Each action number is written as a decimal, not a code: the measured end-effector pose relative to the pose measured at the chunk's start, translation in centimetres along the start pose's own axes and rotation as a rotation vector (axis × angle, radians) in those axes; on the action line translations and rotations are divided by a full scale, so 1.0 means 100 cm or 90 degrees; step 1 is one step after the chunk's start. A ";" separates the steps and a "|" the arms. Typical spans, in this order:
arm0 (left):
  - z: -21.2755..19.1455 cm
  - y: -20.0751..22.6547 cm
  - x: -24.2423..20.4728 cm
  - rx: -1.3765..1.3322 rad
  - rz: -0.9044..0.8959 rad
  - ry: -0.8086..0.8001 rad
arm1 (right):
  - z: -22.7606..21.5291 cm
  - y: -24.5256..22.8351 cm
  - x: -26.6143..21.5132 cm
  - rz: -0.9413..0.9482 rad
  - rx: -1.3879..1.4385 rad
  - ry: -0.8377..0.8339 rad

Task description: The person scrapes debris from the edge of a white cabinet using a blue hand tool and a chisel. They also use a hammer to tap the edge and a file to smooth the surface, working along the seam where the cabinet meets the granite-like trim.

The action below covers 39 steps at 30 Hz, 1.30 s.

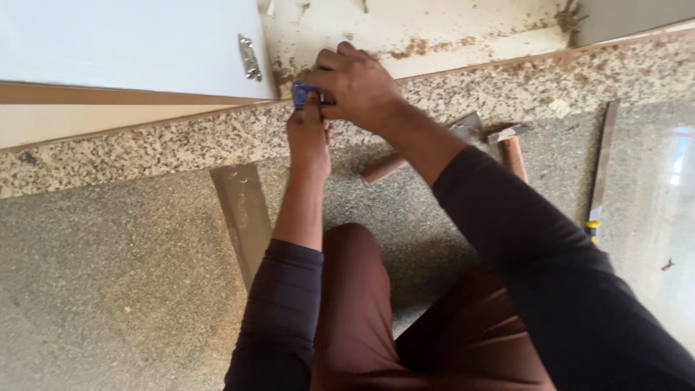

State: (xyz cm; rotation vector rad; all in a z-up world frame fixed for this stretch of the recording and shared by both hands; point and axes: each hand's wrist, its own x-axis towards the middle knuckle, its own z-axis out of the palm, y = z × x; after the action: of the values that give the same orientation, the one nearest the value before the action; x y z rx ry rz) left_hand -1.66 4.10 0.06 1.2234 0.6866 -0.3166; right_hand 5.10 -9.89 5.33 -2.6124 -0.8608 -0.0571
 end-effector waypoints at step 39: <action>-0.009 0.012 0.007 0.032 -0.035 0.006 | 0.011 -0.006 0.016 0.010 -0.028 -0.030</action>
State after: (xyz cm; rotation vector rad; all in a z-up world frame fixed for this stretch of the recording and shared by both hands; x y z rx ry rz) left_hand -0.75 5.47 0.41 1.2552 0.7241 -0.3756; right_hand 5.93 -8.12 4.79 -2.6705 -0.8649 -0.0100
